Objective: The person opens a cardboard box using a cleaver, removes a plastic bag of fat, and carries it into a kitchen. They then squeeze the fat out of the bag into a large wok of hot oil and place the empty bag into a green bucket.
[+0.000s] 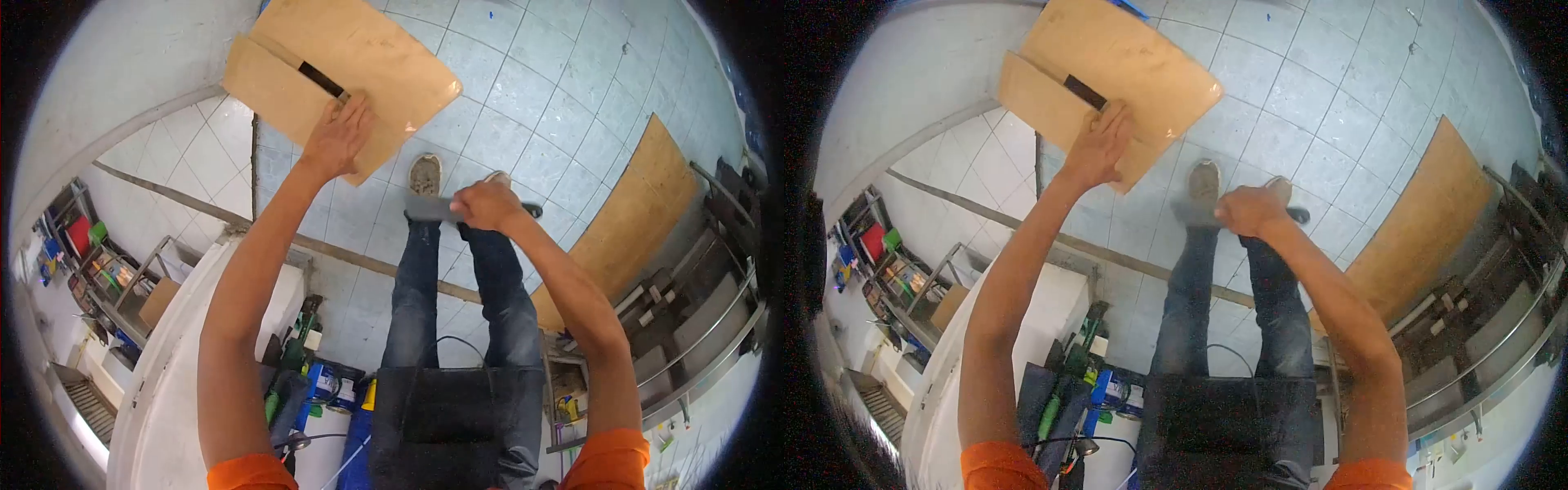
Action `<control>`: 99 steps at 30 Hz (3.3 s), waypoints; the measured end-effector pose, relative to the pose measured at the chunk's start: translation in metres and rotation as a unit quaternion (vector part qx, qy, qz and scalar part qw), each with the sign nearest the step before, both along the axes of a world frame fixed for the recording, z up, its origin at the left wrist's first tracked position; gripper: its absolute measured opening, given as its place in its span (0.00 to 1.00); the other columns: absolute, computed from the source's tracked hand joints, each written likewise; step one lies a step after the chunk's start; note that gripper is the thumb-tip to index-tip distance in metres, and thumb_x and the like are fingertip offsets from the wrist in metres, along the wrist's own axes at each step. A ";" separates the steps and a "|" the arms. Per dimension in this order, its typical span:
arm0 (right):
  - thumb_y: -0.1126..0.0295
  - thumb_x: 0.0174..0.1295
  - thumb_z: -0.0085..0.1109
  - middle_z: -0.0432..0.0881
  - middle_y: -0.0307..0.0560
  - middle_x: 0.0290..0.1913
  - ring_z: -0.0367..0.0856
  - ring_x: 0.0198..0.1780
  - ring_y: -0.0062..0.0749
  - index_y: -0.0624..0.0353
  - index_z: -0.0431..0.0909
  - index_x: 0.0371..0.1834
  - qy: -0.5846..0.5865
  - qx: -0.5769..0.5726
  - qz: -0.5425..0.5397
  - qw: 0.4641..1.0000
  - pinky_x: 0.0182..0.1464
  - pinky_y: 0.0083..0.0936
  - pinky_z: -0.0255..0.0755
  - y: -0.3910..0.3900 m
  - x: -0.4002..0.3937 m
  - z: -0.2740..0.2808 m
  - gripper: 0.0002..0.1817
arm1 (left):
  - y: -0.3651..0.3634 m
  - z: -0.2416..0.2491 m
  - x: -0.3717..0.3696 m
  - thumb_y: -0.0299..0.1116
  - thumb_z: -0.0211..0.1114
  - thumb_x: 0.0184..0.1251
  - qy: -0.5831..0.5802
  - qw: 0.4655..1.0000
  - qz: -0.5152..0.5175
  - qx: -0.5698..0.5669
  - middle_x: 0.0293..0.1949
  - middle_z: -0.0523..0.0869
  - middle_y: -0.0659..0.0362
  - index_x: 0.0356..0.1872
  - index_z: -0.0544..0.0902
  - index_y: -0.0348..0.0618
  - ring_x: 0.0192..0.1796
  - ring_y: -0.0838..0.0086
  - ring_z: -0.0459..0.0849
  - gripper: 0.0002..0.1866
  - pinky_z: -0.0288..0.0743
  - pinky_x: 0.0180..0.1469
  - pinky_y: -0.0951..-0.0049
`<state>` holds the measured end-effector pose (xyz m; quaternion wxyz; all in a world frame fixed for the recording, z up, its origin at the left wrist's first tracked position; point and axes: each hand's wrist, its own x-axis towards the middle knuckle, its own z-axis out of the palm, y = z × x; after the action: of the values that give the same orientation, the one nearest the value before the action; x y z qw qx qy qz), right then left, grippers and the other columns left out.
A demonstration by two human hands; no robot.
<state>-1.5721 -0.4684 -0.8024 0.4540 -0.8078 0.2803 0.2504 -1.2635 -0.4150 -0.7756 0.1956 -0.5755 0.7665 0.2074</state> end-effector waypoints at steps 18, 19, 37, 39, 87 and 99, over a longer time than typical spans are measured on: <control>0.51 0.51 0.71 0.79 0.60 0.41 0.82 0.40 0.56 0.62 0.61 0.62 -0.105 -0.146 -0.352 0.918 0.39 0.42 0.75 0.008 0.091 0.055 0.42 | 0.082 0.051 -0.034 0.39 0.77 0.49 0.260 0.871 0.343 -0.239 0.60 0.67 0.45 0.39 0.77 0.44 0.70 0.42 0.58 0.21 0.55 0.68 0.42; 0.52 0.48 0.74 0.78 0.57 0.42 0.82 0.40 0.53 0.59 0.62 0.61 -0.149 -0.190 -0.326 0.914 0.39 0.41 0.76 0.004 0.121 0.043 0.41 | 0.083 0.048 -0.033 0.39 0.77 0.49 0.257 0.871 0.341 -0.243 0.60 0.67 0.45 0.39 0.77 0.44 0.70 0.42 0.58 0.21 0.55 0.68 0.42; 0.57 0.54 0.65 0.84 0.54 0.29 0.85 0.32 0.43 0.60 0.80 0.44 -0.053 -0.153 -0.388 0.907 0.35 0.35 0.75 -0.154 0.051 0.023 0.20 | 0.232 -0.001 0.081 0.23 0.57 0.65 0.460 0.470 0.752 -0.038 0.40 0.85 0.63 0.48 0.79 0.33 0.38 0.81 0.80 0.12 0.73 0.42 0.79; 0.56 0.55 0.64 0.85 0.55 0.30 0.85 0.33 0.45 0.59 0.81 0.44 -0.038 -0.146 -0.368 0.917 0.37 0.37 0.75 -0.160 0.042 -0.012 0.20 | 0.233 -0.008 0.088 0.24 0.56 0.65 0.410 0.464 0.785 -0.019 0.46 0.83 0.58 0.51 0.77 0.32 0.43 0.76 0.80 0.14 0.73 0.47 0.73; 0.64 0.58 0.63 0.84 0.54 0.34 0.83 0.35 0.51 0.50 0.78 0.53 -0.051 -0.123 -0.217 0.967 0.37 0.39 0.77 0.007 -0.116 0.067 0.18 | 0.002 0.273 0.036 0.15 0.52 0.54 0.315 0.880 0.354 -0.023 0.34 0.85 0.42 0.53 0.78 0.37 0.34 0.58 0.85 0.23 0.75 0.38 0.65; 0.54 0.64 0.63 0.85 0.41 0.30 0.64 0.12 0.13 0.62 0.82 0.40 -0.196 0.243 -0.763 0.567 0.11 0.16 0.56 0.048 -0.187 0.153 0.19 | 0.060 0.179 -0.271 0.20 0.58 0.51 0.348 0.847 0.398 -0.058 0.20 0.77 0.42 0.64 0.72 0.36 0.20 0.54 0.80 0.33 0.75 0.27 0.63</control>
<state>-1.7596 -0.4205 -0.6497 0.6993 -0.1825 0.6253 -0.2942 -1.5349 -0.3554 -0.5967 -0.2175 -0.7314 0.5004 0.4090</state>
